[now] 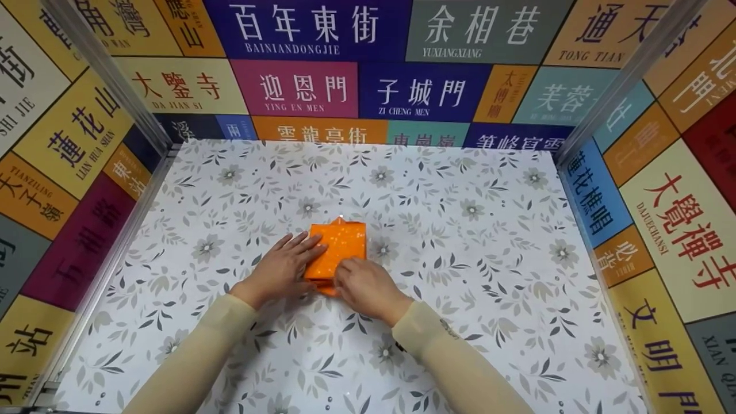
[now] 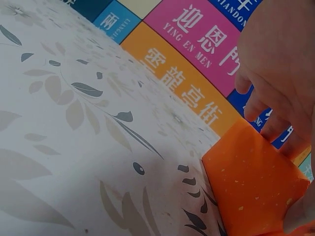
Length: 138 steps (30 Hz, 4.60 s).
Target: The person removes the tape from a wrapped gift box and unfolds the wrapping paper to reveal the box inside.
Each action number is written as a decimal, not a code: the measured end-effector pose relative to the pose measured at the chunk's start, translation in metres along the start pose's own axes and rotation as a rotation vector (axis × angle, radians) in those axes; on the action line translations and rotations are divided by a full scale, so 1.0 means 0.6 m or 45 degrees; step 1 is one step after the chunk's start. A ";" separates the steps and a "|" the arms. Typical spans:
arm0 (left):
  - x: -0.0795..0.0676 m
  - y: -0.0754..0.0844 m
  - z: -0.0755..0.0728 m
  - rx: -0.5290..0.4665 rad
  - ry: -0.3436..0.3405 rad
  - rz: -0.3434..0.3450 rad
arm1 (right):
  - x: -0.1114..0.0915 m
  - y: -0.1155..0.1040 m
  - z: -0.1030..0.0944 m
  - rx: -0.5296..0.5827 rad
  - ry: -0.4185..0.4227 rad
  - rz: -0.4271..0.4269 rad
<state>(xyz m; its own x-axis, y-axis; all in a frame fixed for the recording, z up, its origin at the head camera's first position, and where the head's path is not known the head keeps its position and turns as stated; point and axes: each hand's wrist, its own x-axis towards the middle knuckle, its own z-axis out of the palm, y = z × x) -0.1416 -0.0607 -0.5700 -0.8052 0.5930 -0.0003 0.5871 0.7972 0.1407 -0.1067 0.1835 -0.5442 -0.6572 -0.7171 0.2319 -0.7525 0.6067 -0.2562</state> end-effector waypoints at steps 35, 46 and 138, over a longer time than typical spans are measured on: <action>-0.003 0.022 0.006 -0.237 0.118 -0.073 | -0.055 0.061 0.001 0.041 0.140 0.405; -0.009 0.014 0.007 -0.340 0.130 -0.113 | -0.052 0.070 0.009 0.074 0.067 0.350; -0.131 -0.156 -0.099 -0.635 -0.259 -0.795 | -0.002 0.044 0.009 -0.189 -0.030 0.263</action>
<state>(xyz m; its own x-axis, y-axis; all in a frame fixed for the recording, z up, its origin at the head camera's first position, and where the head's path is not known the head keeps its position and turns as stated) -0.1380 -0.1886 -0.5245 -0.9120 0.1042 -0.3968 -0.1086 0.8714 0.4784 -0.1257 0.1986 -0.5562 -0.7979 -0.5794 0.1663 -0.6015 0.7837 -0.1550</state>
